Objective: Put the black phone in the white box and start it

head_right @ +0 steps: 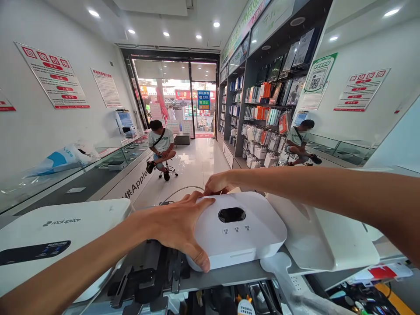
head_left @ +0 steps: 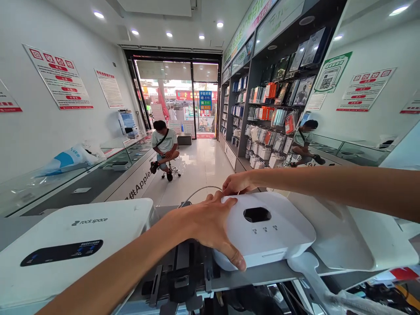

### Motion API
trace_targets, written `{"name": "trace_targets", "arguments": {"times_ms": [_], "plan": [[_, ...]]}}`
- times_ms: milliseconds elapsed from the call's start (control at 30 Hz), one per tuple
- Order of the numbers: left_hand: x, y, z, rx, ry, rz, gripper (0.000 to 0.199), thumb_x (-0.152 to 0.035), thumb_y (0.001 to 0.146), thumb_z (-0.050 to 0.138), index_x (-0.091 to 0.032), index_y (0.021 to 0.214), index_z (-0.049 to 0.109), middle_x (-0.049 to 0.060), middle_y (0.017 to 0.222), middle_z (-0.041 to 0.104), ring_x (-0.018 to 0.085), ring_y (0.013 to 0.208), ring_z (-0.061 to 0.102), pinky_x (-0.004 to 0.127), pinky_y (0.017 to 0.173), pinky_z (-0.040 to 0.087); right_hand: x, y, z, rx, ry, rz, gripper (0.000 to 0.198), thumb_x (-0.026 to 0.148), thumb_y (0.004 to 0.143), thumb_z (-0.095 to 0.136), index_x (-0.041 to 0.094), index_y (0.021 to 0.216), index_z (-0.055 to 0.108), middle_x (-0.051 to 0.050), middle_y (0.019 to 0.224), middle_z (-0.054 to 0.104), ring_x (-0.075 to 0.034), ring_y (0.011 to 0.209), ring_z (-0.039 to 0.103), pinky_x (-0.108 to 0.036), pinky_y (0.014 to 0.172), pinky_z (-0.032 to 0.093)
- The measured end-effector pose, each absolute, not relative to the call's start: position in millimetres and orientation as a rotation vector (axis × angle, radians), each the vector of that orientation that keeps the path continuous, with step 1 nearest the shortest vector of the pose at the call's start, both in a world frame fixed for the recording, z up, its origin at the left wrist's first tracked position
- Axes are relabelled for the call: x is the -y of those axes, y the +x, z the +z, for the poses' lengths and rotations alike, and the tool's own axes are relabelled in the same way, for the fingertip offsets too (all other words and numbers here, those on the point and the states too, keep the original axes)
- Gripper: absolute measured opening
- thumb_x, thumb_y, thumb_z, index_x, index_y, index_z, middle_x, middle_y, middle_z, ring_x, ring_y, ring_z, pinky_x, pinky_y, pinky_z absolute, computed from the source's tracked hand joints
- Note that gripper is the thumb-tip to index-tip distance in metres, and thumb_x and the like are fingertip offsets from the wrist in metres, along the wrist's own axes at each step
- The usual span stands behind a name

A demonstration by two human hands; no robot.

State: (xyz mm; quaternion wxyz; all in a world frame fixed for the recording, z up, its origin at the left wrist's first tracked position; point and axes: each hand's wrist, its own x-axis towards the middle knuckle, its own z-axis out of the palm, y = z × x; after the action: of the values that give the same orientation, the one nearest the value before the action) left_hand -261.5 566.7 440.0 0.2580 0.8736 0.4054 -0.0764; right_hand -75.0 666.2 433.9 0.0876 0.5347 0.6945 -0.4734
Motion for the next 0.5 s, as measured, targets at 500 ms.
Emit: {"name": "trace_targets", "arguments": {"times_ms": [500], "plan": [[-538.7, -258.5, 441.6, -1.197, 2.368, -0.077, 0.137, -0.074, 0.05, 0.079, -0.027, 0.165, 0.022, 0.017, 0.17, 0.017, 0.053, 0.152, 0.023, 0.07, 0.109, 0.047, -638.6, -64.4, 460.9, -2.113, 1.647, -1.572, 0.035, 0.043, 0.088, 0.072, 0.009, 0.091, 0.069, 0.004, 0.075, 0.063, -0.008, 0.073, 0.057, -0.021, 0.072, 0.045]]}}
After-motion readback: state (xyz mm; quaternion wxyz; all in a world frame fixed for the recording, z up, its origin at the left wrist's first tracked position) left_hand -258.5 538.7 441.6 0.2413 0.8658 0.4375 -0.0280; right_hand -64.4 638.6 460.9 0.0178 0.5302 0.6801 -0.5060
